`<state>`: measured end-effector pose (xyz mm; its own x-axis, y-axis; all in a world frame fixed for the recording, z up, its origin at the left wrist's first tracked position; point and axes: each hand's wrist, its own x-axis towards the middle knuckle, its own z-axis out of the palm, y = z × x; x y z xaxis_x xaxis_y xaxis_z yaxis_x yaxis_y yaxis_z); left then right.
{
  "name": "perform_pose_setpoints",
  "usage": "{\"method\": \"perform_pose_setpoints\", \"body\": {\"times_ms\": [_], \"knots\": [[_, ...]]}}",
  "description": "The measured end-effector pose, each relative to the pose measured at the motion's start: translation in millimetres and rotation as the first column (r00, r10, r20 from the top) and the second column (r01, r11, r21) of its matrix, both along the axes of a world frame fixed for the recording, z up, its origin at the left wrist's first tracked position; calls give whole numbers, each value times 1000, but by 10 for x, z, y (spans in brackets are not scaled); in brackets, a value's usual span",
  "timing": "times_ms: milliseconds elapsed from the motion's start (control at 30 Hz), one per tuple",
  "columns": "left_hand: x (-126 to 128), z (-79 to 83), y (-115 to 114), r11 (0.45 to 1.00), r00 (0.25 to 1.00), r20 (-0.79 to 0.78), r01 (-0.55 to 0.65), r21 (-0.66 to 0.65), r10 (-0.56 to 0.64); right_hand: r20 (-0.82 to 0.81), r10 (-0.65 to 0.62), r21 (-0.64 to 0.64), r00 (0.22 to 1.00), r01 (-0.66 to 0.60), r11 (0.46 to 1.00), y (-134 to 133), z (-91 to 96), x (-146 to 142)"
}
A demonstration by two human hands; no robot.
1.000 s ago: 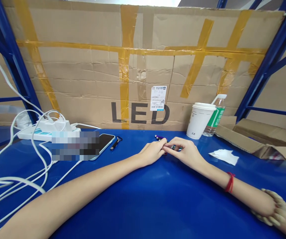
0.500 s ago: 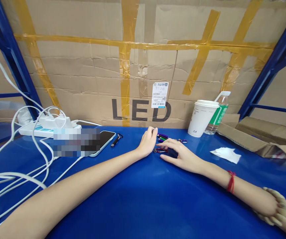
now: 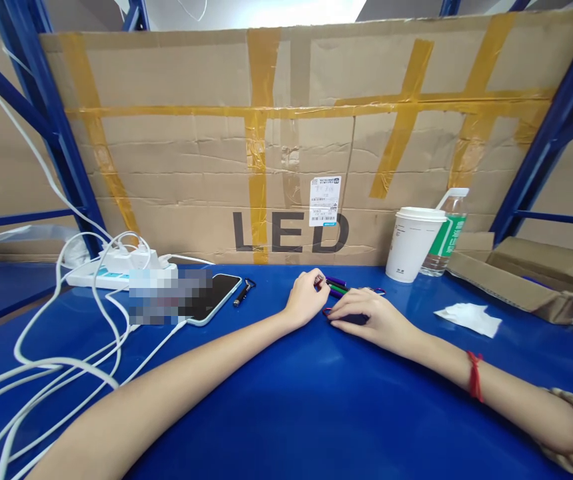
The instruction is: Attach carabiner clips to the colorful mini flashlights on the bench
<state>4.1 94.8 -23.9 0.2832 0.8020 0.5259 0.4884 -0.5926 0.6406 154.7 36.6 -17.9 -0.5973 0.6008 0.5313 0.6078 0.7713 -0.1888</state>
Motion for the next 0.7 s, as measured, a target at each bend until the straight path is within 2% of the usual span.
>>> {"method": "perform_pose_setpoints", "body": {"times_ms": [100,233,333,433,500,600,700], "knots": [[-7,12,-19,1000,998,-65,4,24,-2,-122,-27,-20,992,25,999,-14,18,-13],[-7,24,-54,997,994,-109,25,79,-16,-261,-160,-84,952,143,986,-32,45,-1],[2,25,-99,990,990,-136,44,137,-26,-385,-257,-156,887,212,965,-16,56,40],[10,29,-169,972,975,-212,112,207,-68,-483,-332,-268,810,224,937,17,63,92],[11,39,-215,960,957,-270,170,223,-107,-537,-340,-290,772,210,934,37,68,119],[8,60,-256,970,950,-289,173,172,-118,-622,-306,-253,721,185,950,54,75,140],[6,73,-255,967,938,-300,219,128,-173,-654,-282,-249,702,153,956,58,71,146]]}}
